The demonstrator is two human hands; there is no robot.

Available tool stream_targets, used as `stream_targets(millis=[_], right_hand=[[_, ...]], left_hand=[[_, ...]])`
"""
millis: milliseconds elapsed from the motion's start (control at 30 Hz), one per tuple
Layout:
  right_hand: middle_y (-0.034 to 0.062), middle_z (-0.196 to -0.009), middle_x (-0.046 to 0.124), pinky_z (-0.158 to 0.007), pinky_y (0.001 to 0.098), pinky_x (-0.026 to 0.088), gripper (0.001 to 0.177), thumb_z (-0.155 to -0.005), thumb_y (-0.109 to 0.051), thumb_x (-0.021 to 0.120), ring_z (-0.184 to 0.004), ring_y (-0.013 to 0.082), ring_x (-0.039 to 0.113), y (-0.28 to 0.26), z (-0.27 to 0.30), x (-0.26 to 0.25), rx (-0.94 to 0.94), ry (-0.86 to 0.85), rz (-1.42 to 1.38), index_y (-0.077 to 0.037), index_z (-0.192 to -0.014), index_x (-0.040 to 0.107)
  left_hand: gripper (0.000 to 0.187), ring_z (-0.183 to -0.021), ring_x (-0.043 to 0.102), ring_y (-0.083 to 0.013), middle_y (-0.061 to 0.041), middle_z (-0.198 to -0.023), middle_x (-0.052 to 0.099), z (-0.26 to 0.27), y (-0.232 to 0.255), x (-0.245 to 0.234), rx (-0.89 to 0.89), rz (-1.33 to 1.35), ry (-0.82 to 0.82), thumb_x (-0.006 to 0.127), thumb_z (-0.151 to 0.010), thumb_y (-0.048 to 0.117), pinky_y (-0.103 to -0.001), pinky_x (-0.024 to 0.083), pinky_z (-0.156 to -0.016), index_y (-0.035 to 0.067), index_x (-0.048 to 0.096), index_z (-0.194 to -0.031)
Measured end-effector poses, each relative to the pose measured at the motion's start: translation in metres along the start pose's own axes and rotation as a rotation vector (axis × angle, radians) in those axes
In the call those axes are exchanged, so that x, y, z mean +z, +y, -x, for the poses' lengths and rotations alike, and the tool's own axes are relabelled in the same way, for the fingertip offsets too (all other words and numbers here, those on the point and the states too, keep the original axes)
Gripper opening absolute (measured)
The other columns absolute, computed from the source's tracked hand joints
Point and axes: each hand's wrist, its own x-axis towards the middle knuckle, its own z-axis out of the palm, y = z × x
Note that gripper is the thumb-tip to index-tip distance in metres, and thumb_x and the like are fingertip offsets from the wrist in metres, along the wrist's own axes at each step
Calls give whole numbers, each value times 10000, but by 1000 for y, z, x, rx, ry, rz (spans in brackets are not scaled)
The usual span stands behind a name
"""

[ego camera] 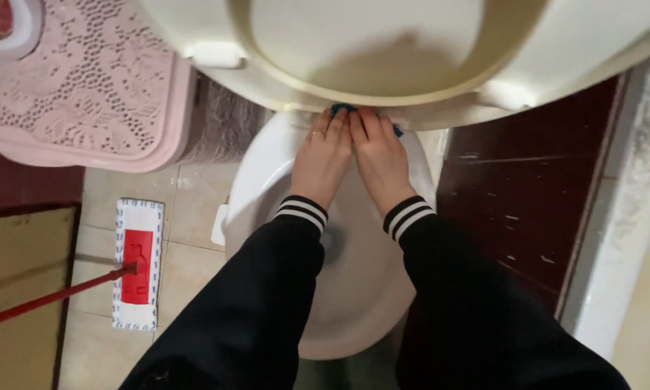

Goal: Cleaning bathroom fixtures including the toilet, bathtub, and faucet using a cloth, sponge, and cleaning liquid.

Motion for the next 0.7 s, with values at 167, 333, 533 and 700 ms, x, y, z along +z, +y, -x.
stream_targets(millis=[167,333,533,700], right_hand=[[74,-1238,611,-982,315,524,304,-994,-91,593,-1119,266,618,-46,-44,-1,-37,-53,-266,-92,-1288,668],[24,-1177,614,-845,257,523,270,-1033,-123,557,-1056,194,619,-89,-53,-1,-162,17,-257,-164,-1282,651],[13,-1129,604,-823,294,496,259,-1024,-163,527,-1034,215,581,-137,-31,31,-141,-5,-206,-220,-1253,634],[-39,-1246,572,-980,312,450,337,-1038,-185,451,-1190,219,513,-107,1,23,-108,-233,-290,-277,-1340,568]], left_hand=[[286,-1148,674,-245,-60,-1199,721,11,-62,-22,-47,-128,-29,607,-915,83,-304,542,-971,92,739,-1169],[301,-1219,644,-220,-49,-1246,709,50,-123,-43,-33,-80,-109,567,-949,81,-288,510,-1002,121,721,-1204],[369,-1250,642,-299,-160,-1324,682,119,-140,-3,-95,247,-320,530,-940,67,-337,519,-1038,21,678,-1276],[448,-1294,615,-263,-144,-1426,625,125,-84,-19,-120,176,-317,534,-943,50,-317,484,-1092,42,605,-1386]])
